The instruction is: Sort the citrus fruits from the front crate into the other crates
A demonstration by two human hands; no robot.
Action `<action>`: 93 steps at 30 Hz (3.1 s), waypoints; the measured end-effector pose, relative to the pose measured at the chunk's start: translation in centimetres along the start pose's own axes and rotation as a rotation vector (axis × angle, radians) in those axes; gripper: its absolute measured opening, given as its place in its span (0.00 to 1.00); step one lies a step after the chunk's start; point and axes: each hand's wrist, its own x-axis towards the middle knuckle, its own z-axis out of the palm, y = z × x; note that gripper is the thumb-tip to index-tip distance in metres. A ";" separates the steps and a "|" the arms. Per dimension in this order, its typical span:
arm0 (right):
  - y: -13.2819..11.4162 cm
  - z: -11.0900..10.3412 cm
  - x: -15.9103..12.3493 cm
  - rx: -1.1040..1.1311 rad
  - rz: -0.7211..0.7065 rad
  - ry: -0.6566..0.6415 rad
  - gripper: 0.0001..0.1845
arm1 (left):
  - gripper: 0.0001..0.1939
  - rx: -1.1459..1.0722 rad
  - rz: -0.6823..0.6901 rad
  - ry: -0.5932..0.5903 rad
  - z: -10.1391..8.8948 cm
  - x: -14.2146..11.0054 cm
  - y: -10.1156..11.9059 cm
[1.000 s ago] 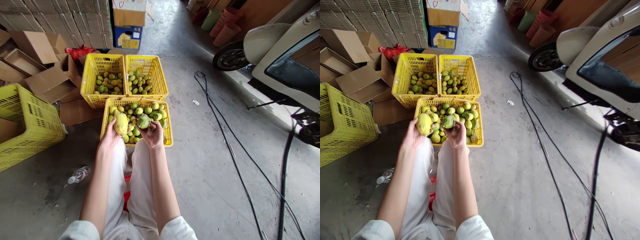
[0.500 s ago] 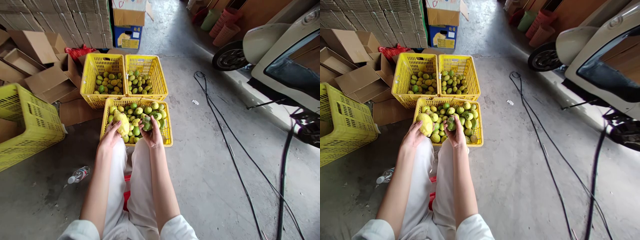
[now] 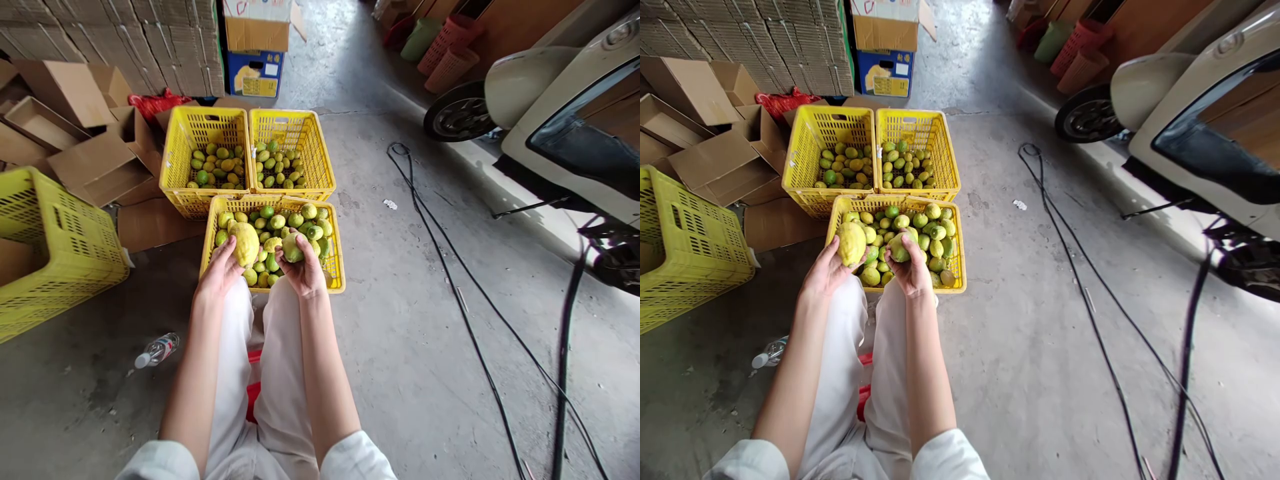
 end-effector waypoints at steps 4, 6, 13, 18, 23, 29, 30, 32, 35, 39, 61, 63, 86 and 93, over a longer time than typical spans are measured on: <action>0.0 0.2 -0.4 -0.068 0.005 -0.031 0.13 | 0.24 0.014 -0.048 0.027 -0.5 0.1 0.2; 0.0 0.4 -0.5 -0.090 -0.002 -0.045 0.10 | 0.24 0.025 -0.058 -0.003 -0.5 0.1 0.4; 0.0 0.5 -0.4 -0.014 0.028 -0.120 0.23 | 0.28 -0.026 -0.018 0.000 0.4 -0.3 1.1; 0.4 0.0 0.0 -0.097 -0.031 -0.080 0.16 | 0.29 -0.016 0.049 -0.033 0.6 -0.6 0.8; 0.6 -0.2 0.0 -0.112 -0.035 -0.085 0.13 | 0.24 0.021 0.055 -0.025 -0.2 -0.2 0.3; 0.5 -0.1 0.1 -0.061 0.028 -0.088 0.13 | 0.23 0.040 0.011 -0.019 -0.2 -0.2 0.4; 0.4 0.0 0.1 -0.039 0.038 -0.079 0.11 | 0.23 0.032 0.002 -0.016 0.0 -0.2 0.4; 0.2 0.0 0.2 0.021 0.057 -0.067 0.11 | 0.23 0.007 -0.019 -0.021 0.3 -0.3 0.7; -0.1 0.1 0.2 0.101 0.082 -0.061 0.15 | 0.23 -0.035 -0.056 -0.044 0.7 -0.5 1.2; -0.2 0.2 0.1 0.119 0.085 -0.054 0.12 | 0.24 -0.100 -0.111 -0.024 1.1 -0.7 1.3; -0.3 -0.1 0.5 0.173 0.033 -0.040 0.16 | 0.26 -0.125 -0.022 0.047 0.8 -0.4 1.2; -0.2 -0.2 0.7 0.176 0.020 -0.034 0.18 | 0.27 -0.109 0.006 0.024 0.7 -0.3 1.1; -0.2 -0.2 0.3 0.062 0.067 -0.055 0.25 | 0.32 -0.082 -0.051 -0.010 1.3 -1.2 1.6; 0.4 -1.0 1.3 0.024 -0.027 0.026 0.12 | 0.28 -0.002 -0.025 0.051 0.6 -0.7 0.9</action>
